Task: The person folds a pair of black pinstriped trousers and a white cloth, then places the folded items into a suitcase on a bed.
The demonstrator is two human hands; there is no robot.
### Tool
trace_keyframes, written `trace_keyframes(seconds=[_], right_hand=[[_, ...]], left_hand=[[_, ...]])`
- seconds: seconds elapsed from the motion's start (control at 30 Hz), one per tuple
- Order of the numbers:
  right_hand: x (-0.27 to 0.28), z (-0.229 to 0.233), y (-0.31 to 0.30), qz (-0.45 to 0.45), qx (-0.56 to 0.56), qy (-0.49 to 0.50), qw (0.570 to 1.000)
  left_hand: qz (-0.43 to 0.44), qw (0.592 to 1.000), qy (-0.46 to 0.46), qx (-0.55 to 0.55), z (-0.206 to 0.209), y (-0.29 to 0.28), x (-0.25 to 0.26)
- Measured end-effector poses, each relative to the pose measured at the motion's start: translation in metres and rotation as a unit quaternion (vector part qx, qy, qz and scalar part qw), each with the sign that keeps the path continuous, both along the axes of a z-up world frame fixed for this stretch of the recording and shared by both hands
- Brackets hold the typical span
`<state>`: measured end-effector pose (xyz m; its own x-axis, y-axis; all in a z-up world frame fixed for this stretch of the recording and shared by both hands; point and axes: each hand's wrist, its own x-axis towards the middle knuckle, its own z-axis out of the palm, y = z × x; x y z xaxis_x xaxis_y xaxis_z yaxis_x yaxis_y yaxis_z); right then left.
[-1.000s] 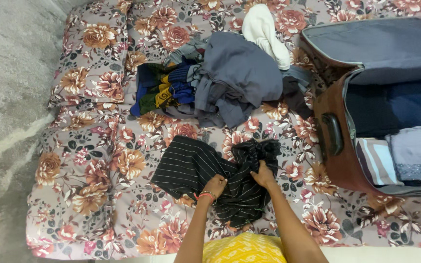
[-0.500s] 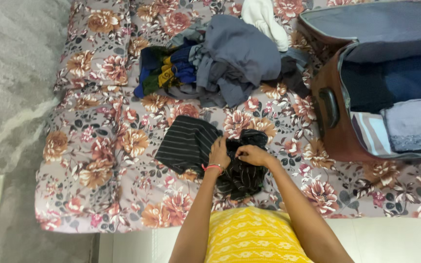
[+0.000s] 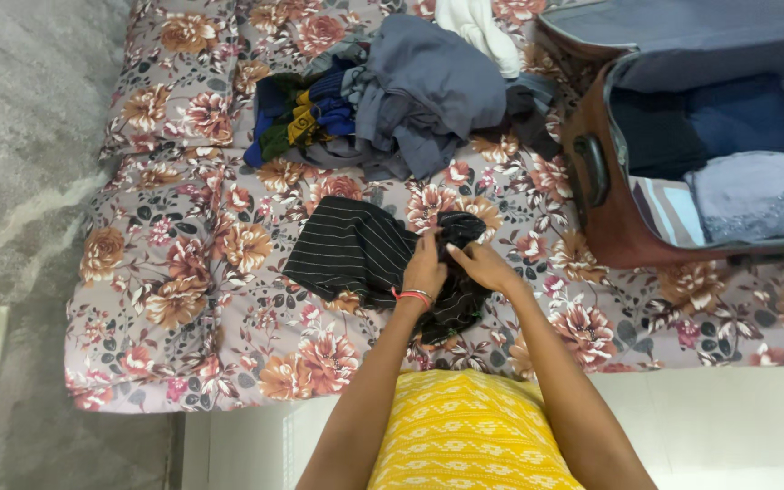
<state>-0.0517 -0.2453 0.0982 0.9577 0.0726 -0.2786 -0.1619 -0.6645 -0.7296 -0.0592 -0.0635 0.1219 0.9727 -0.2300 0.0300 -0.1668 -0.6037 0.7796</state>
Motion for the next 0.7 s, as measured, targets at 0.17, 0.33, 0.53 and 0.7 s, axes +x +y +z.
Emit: trace_keyframes(seconds=[0.17,0.33,0.53,0.7], right_hand=[[-0.019,0.035,-0.006,-0.116,0.172,0.013,0.978],[-0.023,0.051,-0.044,-0.2,0.207,-0.007,0.958],[-0.041,0.134,-0.078,-0.252,0.328,-0.117,0.903],[-0.059,0.193,-0.093,-0.225,0.44,-0.096,0.864]], left_hand=[[-0.064,0.987,0.001,-0.148,0.038,-0.027,-0.015],[-0.065,0.995,0.036,-0.065,0.045,-0.027,-0.023],[-0.079,0.985,0.022,0.154,0.01,-0.003,-0.03],[0.009,0.99,-0.126,0.056,0.005,-0.003,-0.03]])
